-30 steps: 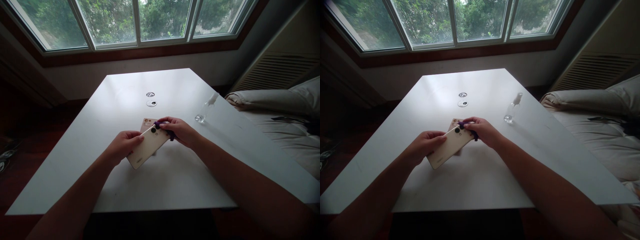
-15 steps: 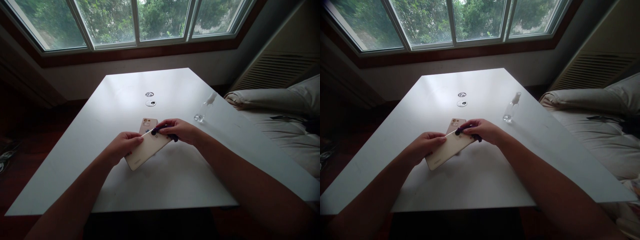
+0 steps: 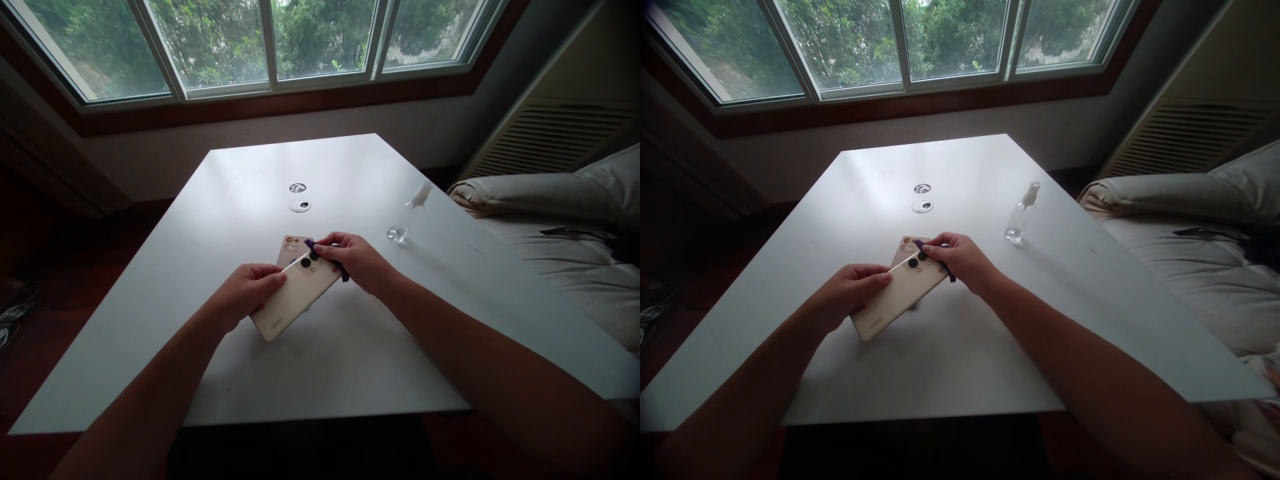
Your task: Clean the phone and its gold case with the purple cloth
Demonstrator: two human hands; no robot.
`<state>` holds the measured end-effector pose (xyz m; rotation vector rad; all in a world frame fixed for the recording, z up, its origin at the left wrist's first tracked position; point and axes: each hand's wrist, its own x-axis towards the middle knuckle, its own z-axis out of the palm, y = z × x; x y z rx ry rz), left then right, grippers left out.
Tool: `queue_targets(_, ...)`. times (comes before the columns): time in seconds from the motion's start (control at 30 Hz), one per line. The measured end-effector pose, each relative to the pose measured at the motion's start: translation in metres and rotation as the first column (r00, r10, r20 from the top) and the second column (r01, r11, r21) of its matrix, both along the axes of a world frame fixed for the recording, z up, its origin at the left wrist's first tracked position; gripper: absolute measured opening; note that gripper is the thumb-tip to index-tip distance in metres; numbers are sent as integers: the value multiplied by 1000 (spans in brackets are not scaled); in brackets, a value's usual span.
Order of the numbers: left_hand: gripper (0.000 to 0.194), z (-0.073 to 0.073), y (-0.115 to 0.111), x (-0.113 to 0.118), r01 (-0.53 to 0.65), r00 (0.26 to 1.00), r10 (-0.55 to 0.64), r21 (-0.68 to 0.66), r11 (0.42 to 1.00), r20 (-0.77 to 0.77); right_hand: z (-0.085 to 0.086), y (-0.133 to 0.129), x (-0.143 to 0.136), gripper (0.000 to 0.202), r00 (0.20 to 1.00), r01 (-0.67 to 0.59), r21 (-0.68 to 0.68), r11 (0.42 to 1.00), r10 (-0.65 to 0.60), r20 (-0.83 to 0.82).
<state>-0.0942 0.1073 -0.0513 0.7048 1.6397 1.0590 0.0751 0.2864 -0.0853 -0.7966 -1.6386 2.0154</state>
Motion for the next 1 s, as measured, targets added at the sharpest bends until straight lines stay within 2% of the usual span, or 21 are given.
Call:
queue_targets(0.27, 56, 1, 1, 0, -36, 999, 36, 2, 999, 18, 4, 1, 4, 35, 995, -95, 171, 981, 91, 33)
queue_targets(0.5, 57, 0, -1, -3, -33, 999, 33, 6, 999, 28, 8, 7, 8, 35, 973, -230, 231, 945, 223, 57)
queue_targets(0.67, 58, -4, 0, -1, -23, 999, 24, 12, 1000, -44, 7, 4, 5, 29, 957, -285, 239, 928, 288, 23)
queue_targets(0.83, 57, -4, -2, 5, 33, 994, -26, 65, 997, -105, 1, -12, -1, 28, 983, -175, 249, 953, 184, -16)
queue_targets(1.0, 55, -3, -3, 11, 87, 988, -75, 84, 993, -137, 6, -27, -3, 32, 1000, 6, 304, 953, -12, 18)
